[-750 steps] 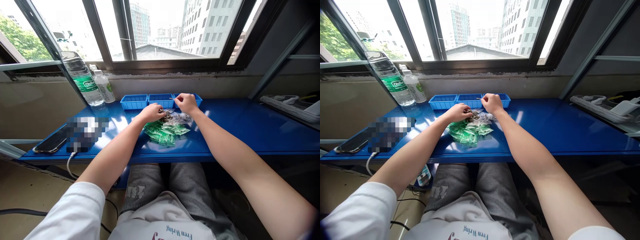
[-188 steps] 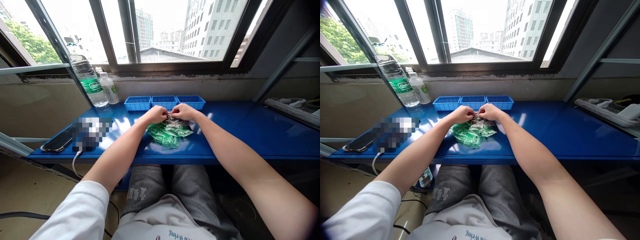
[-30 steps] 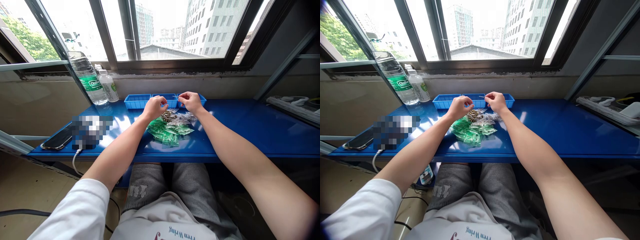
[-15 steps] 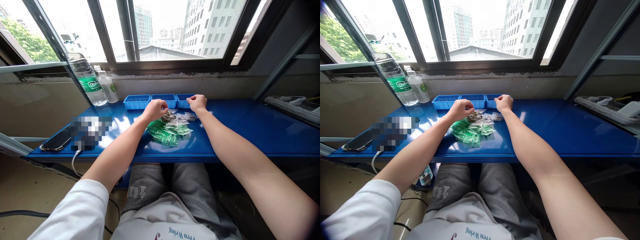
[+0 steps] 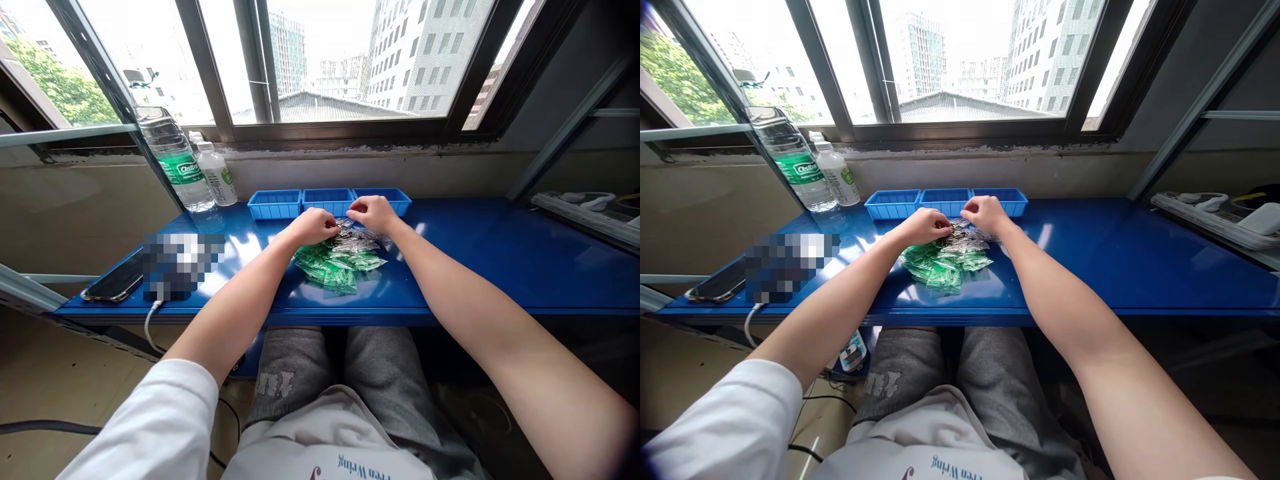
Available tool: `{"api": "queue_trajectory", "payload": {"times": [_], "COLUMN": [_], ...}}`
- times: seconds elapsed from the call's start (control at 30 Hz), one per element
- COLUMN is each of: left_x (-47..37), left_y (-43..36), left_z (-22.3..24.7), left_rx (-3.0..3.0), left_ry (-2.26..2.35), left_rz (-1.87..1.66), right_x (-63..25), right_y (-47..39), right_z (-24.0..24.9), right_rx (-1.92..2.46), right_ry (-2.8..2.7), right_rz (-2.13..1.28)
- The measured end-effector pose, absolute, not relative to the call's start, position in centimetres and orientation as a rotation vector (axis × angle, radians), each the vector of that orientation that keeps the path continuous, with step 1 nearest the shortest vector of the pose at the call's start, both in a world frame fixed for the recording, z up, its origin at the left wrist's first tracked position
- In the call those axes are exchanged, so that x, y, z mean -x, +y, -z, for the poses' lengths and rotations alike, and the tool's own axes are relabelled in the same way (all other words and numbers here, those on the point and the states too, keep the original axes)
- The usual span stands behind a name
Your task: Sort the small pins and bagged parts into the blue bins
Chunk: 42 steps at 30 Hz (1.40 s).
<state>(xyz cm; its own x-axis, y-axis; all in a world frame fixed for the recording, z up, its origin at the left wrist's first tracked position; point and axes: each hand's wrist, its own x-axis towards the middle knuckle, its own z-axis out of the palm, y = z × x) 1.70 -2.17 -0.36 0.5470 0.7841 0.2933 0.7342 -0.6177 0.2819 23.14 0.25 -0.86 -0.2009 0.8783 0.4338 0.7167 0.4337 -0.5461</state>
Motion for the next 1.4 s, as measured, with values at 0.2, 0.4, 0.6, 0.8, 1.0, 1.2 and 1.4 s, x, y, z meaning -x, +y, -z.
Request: {"api": "queue_trajectory", "payload": {"times": [0.2,0.4,0.6,0.8,1.0,1.2,1.4], "left_x": [-1.4,-1.4,-1.5,-1.4,-1.4,-1.4,-1.6], "left_y": [-1.7,-1.6,-1.6,-1.6,-1.7,-1.8,-2.0], "left_z": [0.8,0.9,0.8,0.9,0.9,0.8,0.6], "left_rx": [-2.653,-2.657,-2.674,-2.673,-2.675,-2.652,-2.587], "left_ry": [1.27,1.259,1.261,1.257,1.257,1.296,1.35], "left_rz": [-0.61,-0.606,-0.603,-0.622,-0.612,-0.6,-0.655], "right_x": [-22.2,-22.2,-21.5,-21.4,-21.6,-21.7,-22.0], "right_y": [-0.8,-0.6,-1.1,-1.0,-0.6,-0.8,-0.9], "right_z": [0.8,0.8,0.6,0.8,1.0,0.7,0.2], "right_rx": [1.228,1.262,1.35,1.346,1.262,1.215,1.18], "right_ry": [-2.337,-2.347,-2.333,-2.321,-2.288,-2.277,-2.2], "right_rz": [-0.47,-0.57,-0.472,-0.461,-0.637,-0.72,-0.691]}}
